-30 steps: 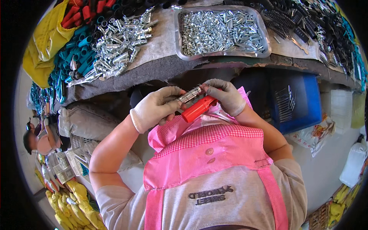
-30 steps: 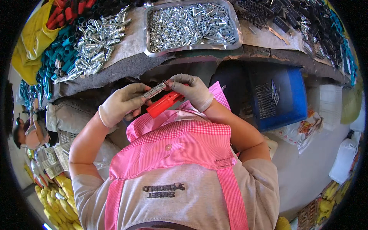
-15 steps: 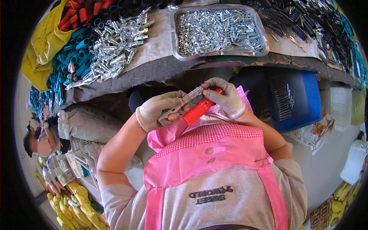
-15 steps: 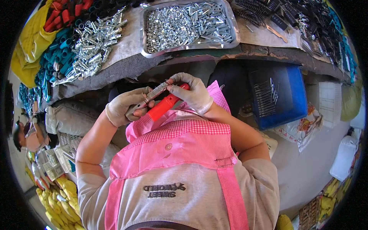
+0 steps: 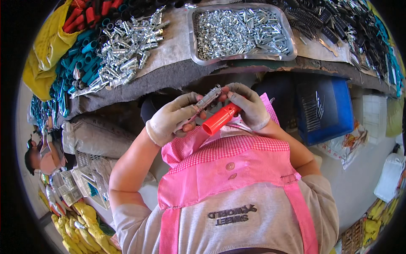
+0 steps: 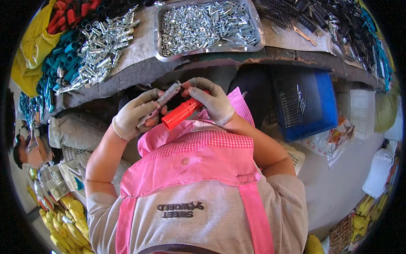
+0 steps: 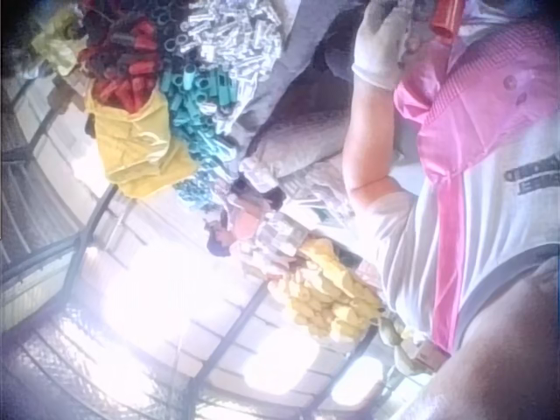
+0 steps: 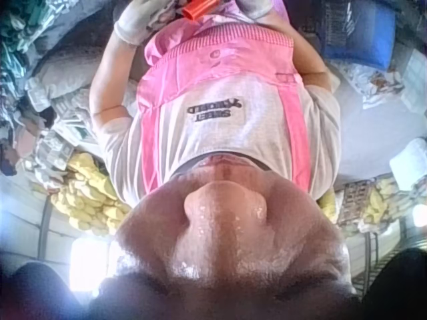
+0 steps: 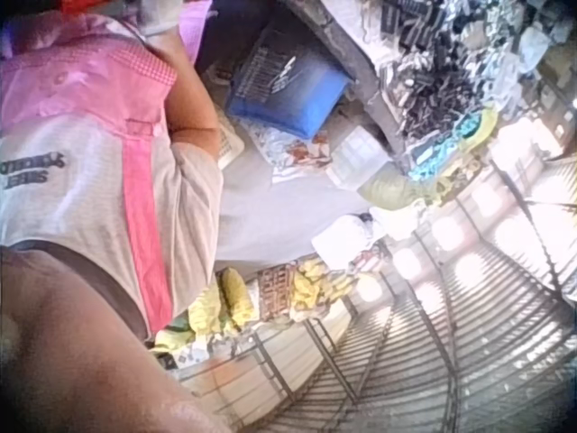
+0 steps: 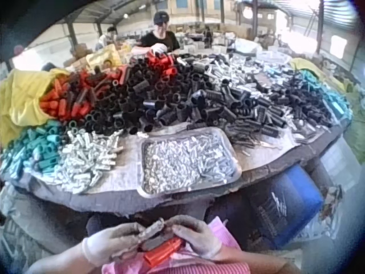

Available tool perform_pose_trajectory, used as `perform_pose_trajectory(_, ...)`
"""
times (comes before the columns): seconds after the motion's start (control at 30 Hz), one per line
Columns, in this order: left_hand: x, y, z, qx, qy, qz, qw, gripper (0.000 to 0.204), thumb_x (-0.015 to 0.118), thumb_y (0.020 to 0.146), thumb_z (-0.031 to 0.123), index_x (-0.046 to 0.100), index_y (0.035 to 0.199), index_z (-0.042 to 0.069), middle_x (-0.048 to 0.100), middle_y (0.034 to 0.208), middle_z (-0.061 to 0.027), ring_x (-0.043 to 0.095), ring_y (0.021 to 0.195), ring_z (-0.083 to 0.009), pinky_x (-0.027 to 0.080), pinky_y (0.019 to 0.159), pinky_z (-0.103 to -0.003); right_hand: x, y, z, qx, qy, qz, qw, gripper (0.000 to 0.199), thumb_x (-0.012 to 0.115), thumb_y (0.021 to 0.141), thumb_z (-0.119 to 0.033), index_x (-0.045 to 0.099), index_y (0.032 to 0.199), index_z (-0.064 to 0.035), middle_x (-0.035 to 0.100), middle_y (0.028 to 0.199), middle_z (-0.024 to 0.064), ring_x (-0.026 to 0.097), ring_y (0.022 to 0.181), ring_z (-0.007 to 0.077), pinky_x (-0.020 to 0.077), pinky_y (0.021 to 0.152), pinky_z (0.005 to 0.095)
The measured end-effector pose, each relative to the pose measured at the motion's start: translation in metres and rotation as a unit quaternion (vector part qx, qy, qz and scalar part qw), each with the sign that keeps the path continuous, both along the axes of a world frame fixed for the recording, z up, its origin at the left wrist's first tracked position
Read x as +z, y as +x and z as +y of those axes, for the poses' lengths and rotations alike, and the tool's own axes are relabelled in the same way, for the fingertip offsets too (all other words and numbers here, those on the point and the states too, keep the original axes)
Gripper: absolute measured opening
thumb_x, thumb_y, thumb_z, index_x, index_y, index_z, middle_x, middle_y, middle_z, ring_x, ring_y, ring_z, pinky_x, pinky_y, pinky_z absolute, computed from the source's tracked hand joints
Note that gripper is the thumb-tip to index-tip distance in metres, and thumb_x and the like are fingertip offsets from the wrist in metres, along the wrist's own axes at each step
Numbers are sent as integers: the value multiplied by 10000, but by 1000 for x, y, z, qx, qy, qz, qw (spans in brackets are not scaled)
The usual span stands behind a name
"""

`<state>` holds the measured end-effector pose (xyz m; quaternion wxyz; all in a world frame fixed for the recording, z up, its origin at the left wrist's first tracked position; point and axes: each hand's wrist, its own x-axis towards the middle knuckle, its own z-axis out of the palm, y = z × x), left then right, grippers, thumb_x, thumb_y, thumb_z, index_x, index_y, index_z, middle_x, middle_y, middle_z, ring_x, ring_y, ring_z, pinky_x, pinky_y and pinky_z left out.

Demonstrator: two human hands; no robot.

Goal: Assembling metal components and fasteners into red plastic tool handles in a factory setting.

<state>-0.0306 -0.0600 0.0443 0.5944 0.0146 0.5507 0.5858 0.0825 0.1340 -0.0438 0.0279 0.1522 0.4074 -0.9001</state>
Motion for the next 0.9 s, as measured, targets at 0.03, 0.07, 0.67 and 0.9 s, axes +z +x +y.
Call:
perform_pose_trajectory(0.03,-3,0,2,-16,-8,-14,1000,321,465,897,102,418,1205,26,540,872,-39,414,542,-40,267,410,-167,-2,0,-1,1,0,0,1000,216,550,897,-133,588,1062,1,621,916,47,574,852,103,458,792,240)
perform_pose_trajectory(0.07,-6,2,1,-15,-8,-13,1000,321,465,897,102,418,1205,26,540,872,-39,414,542,-40,267,410,-167,-6,0,-3,-4,39,16,999,223,547,898,-134,586,1071,2,622,923,49,577,859,108,458,799,241)
perform_pose_trajectory(0.67,-18,10,-7,-11,41,-82,996,311,525,864,114,487,1164,43,559,855,-29,425,538,-35,256,420,-153,-12,-1,21,108,-148,-60,981,164,673,803,-79,635,951,-20,650,930,63,614,849,149,486,796,270)
perform_pose_trajectory(0.9,-19,14,-9,-4,4,-50,999,298,537,863,98,508,1156,51,561,834,-23,422,537,-35,254,422,-157,6,-5,25,112,132,-48,984,163,693,798,-110,661,917,-3,656,875,50,598,795,104,485,763,252)
